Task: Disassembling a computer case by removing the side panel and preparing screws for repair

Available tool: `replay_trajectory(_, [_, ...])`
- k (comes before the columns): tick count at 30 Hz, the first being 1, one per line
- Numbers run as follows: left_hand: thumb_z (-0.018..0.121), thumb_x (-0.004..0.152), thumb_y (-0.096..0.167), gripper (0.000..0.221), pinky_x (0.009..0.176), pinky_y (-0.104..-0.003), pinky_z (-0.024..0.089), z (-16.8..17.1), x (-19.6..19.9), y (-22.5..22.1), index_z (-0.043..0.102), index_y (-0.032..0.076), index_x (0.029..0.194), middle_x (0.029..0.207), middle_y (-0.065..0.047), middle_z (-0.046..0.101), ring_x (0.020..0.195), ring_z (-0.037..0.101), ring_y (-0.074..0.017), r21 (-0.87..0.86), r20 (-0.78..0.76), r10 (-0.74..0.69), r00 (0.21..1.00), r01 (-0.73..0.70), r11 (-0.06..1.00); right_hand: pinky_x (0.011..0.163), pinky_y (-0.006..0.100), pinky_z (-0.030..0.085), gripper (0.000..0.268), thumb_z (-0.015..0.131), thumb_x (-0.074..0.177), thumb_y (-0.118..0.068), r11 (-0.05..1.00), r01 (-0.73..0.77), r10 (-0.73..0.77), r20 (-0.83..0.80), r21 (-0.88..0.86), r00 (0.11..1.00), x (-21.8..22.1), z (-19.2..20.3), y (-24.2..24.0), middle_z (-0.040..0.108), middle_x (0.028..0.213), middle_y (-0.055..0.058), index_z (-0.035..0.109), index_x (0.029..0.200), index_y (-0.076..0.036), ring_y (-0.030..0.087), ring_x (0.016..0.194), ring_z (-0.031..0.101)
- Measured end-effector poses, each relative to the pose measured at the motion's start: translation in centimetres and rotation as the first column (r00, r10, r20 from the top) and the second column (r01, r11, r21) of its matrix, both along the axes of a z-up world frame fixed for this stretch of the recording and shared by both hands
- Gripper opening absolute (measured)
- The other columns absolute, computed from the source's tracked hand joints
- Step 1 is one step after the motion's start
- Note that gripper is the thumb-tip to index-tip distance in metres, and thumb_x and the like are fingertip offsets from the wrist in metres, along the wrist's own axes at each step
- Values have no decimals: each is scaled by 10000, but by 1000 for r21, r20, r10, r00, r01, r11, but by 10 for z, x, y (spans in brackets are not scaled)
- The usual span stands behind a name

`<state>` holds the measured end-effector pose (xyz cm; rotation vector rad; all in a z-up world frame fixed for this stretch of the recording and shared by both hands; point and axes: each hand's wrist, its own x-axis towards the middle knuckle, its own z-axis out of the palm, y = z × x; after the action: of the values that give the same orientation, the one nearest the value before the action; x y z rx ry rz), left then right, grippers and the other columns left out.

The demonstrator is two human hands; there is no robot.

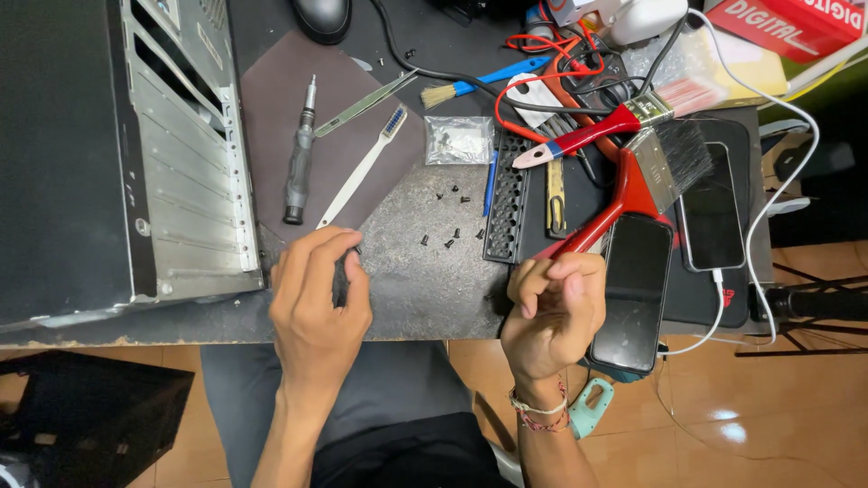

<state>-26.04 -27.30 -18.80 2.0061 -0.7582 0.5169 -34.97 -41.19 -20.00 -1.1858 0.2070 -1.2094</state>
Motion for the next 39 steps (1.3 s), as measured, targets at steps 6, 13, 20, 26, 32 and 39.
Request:
replay_trajectory(6, [571,727,14,173,641,-334,367,9,3,-15,604,48,894,919,-65,551,770,512,-243,144,54,-73,996,65,987,406,222,243,106,342,867,-153,1000,1,-1,-10,16,1000,-1,-3,-1,262,410,21,330,897,-51,107,383,224])
replay_trajectory(13, [587,761,167,95,736,-359,360,-1,55,-70,575,86,809,1028,-80,517,924,499,-264,185,335,-359,871,313,931,383,219,226,107,352,847,-148,1000,-2,2,-39,-12,999,0,-3,-1,270,395,26,350,871,-44,106,368,217])
replay_trajectory(20, [586,773,184,87,785,-362,358,-8,58,-65,623,105,779,1036,-64,560,954,504,-249,188,232,-368,900,330,925,381,225,231,116,367,830,-145,1000,14,-14,-44,12,999,1,-5,0,281,387,32,365,850,-30,109,363,224])
replay_trajectory(26, [558,800,104,154,781,-336,386,-9,59,-66,619,44,928,1035,-77,585,931,546,-231,136,208,-362,909,340,931,387,231,231,118,369,824,-141,1000,-3,4,-44,23,999,-1,-6,-1,284,385,32,368,851,-26,111,368,222])
replay_trajectory(32, [504,821,-50,230,813,-350,439,3,58,-65,548,-73,1045,1068,-182,542,992,543,-312,-67,111,-381,918,390,919,385,224,236,119,384,816,-136,1000,-3,3,-55,10,998,0,-7,-1,293,380,35,385,836,-18,107,360,230])
replay_trajectory(39, [446,844,-81,200,791,-340,484,6,60,-64,543,-63,1018,1009,-164,549,919,580,-295,-160,85,-382,920,391,907,364,202,220,110,433,774,-75,999,3,-8,-107,-45,994,-1,-13,-3,294,368,43,421,774,34,90,341,228])
